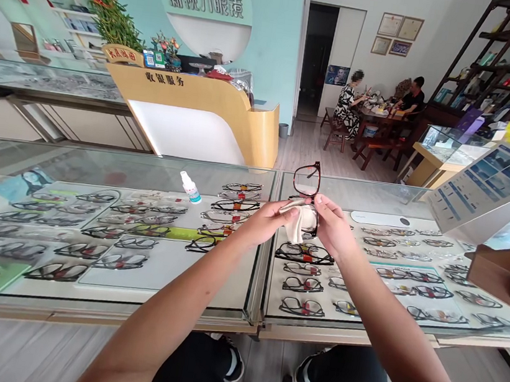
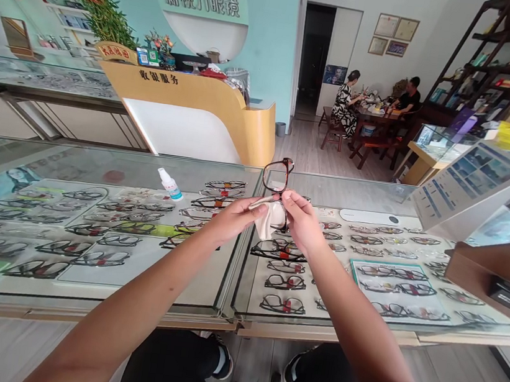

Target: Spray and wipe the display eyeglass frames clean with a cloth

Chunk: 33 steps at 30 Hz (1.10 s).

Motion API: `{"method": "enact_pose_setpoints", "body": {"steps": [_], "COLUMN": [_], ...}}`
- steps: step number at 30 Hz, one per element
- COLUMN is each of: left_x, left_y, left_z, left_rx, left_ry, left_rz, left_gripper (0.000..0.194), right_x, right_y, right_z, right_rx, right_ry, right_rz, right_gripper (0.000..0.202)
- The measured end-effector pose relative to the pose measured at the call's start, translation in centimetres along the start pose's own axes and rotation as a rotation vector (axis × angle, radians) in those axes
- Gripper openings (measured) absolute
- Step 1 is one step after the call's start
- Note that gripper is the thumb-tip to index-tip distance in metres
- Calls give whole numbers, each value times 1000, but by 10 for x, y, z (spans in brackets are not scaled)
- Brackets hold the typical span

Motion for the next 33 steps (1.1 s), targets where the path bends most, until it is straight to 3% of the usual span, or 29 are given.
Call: {"method": "enact_pose_setpoints", "body": {"steps": [12, 22, 33], "left_x": [1, 11, 15], "left_y": [-2, 1, -2], "left_z": [-15, -12, -13], "left_rx": [-38, -30, -112], "left_ry": [-149, -180, -224], "left_rz": [140, 114, 132], "left_gripper": [76, 63, 67], "right_x": [10, 14, 17], "right_y": [0, 1, -1], "right_z": [11, 14, 16], "right_rx": [45, 26, 40], "right_ry": [-8, -104, -35], "right_rz": [-54, -57, -48], "right_gripper": [59, 62, 61]}}
Point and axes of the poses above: each hand's wrist, its own y-axis towards the middle knuckle, its own x-axis out of the palm, z = x × y, the point moved 8 cm from there along y, towards the middle knuckle, and after that the axes turned 13 degrees about -z, right-handed, at the moved point
